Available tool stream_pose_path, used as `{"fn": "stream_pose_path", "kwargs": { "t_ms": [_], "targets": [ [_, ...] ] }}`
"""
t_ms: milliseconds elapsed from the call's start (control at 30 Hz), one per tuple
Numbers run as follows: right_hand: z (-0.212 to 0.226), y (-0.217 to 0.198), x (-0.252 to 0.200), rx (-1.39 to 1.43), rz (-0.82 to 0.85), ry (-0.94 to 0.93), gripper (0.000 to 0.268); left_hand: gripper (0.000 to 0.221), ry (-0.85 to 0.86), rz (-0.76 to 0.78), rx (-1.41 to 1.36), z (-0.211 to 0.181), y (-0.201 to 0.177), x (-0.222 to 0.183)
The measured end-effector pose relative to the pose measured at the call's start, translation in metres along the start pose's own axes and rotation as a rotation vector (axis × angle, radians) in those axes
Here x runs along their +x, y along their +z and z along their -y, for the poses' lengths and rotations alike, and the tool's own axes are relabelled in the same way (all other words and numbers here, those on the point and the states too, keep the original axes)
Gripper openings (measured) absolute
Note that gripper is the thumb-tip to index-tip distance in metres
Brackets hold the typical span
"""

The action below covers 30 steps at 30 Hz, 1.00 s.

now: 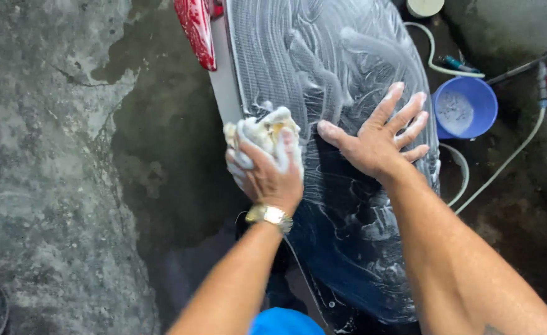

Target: The person scrubs the rear wheel, tire, and body panels of a white and red scooter using a soapy cloth. They then move to the seat, scrubbing the black surface with the same cloth.

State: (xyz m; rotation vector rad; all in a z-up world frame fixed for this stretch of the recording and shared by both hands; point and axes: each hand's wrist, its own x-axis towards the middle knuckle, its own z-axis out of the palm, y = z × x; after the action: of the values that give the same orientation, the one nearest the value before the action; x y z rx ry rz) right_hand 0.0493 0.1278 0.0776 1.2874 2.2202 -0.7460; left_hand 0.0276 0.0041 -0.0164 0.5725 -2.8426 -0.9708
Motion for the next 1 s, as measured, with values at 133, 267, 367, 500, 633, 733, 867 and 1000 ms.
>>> {"fn": "stream_pose_path", "kwargs": {
  "t_ms": [133,267,367,500,633,733,867,1000],
  "targets": [
    [-0.008,0.004,0.002,-0.012,0.034,-0.019,0.118,0.049,0.384,0.043,0.113,-0.006,-0.003,0.054],
    [0.0,0.006,0.004,-0.01,-0.008,0.002,0.117,0.093,0.364,0.023,0.154,-0.007,0.001,0.025],
    [-0.031,0.038,0.048,0.084,-0.156,-0.142,0.107,0.048,0.897,0.453,0.304,-0.029,-0.033,-0.015],
    [-0.06,0.038,0.071,0.237,-0.162,-0.084,0.083,0.052,0.868,0.567,0.069,-0.077,-0.028,-0.008],
    [-0.097,0.045,0.083,0.299,-0.552,-0.63,0.055,0.037,0.656,0.789,-0.543,-0.114,-0.017,-0.024],
    [-0.074,0.033,0.045,0.238,-0.553,-0.616,0.07,0.045,0.577,0.839,-0.443,-0.107,-0.019,-0.024],
    [-0.048,0.014,0.053,0.075,-0.54,-0.405,0.07,0.099,0.422,0.658,0.189,-0.101,-0.053,0.009],
    [-0.023,-0.015,0.08,0.232,-0.534,-0.219,0.06,0.121,0.297,0.963,0.354,-0.123,-0.064,0.013]
  ]
}}
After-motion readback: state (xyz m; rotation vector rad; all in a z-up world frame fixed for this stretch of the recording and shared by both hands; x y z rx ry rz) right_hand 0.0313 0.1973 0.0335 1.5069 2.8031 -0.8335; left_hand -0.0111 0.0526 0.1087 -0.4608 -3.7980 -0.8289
